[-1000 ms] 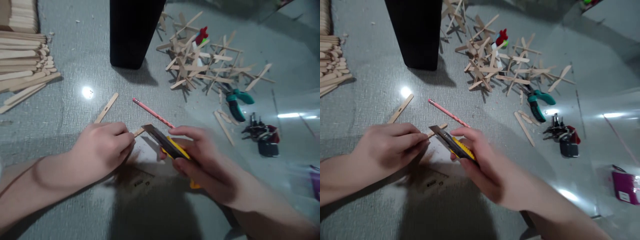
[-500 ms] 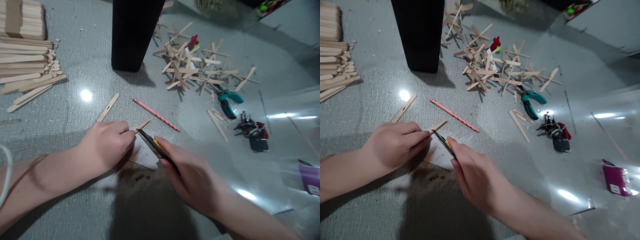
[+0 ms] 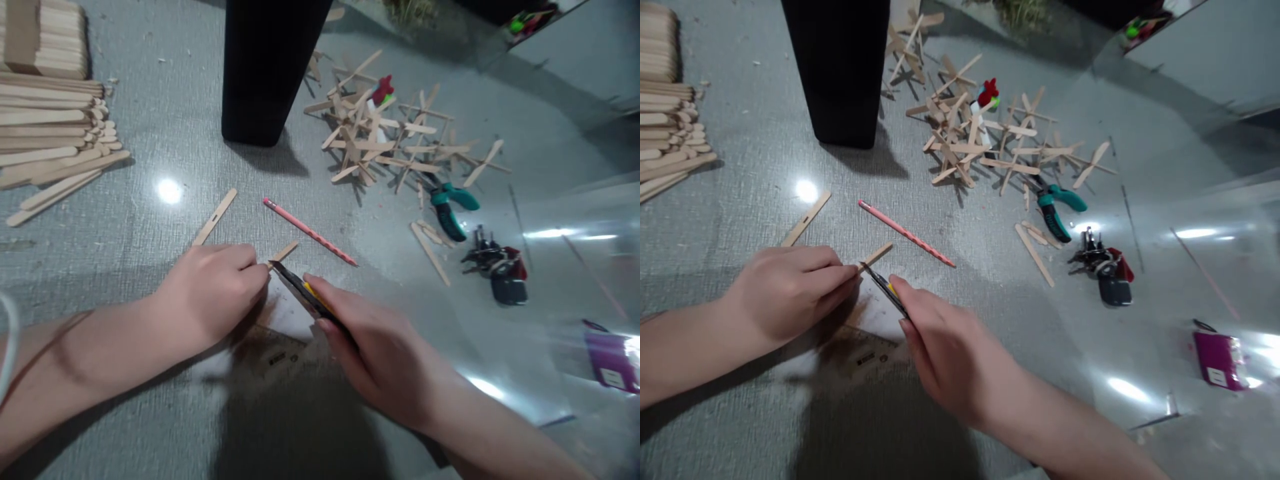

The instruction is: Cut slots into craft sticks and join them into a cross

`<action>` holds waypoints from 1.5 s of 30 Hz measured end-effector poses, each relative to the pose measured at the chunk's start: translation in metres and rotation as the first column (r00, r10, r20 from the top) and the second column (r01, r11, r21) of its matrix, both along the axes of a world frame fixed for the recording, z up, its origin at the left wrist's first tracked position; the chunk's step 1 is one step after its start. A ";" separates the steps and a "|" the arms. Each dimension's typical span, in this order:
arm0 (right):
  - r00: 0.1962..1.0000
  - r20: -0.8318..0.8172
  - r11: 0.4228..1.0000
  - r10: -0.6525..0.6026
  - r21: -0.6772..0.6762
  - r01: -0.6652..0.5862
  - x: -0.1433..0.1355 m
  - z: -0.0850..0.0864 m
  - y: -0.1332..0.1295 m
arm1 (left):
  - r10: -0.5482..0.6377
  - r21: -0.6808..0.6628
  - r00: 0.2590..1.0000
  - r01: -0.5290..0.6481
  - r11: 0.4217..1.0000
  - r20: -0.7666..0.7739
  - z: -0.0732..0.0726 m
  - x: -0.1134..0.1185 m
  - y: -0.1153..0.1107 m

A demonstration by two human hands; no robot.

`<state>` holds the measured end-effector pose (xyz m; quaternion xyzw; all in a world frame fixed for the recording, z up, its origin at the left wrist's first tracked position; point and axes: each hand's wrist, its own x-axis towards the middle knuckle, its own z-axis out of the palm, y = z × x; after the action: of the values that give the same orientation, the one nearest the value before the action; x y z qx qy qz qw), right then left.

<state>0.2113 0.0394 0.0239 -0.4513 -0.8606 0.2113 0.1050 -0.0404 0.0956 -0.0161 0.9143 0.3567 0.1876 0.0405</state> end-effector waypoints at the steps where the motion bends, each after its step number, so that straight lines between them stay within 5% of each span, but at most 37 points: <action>1: 1.000 0.002 1.000 -0.002 0.009 0.002 -0.001 0.000 0.000 | 0.001 0.007 1.000 -0.001 1.000 0.009 0.000 0.000 0.000; 31: 0.999 -0.033 1.000 -0.022 -0.016 0.021 0.001 0.002 0.003 | -0.009 -0.009 1.000 0.009 1.000 0.014 0.001 -0.001 0.001; 45: 0.999 -0.031 0.990 -0.012 -0.143 0.008 0.008 0.001 0.009 | -0.011 0.091 0.999 0.014 0.996 -0.033 0.005 0.003 -0.004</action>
<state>0.2197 0.0481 0.0254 -0.4585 -0.8393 0.2789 0.0872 -0.0378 0.0911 -0.0112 0.9202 0.3428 0.1888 -0.0060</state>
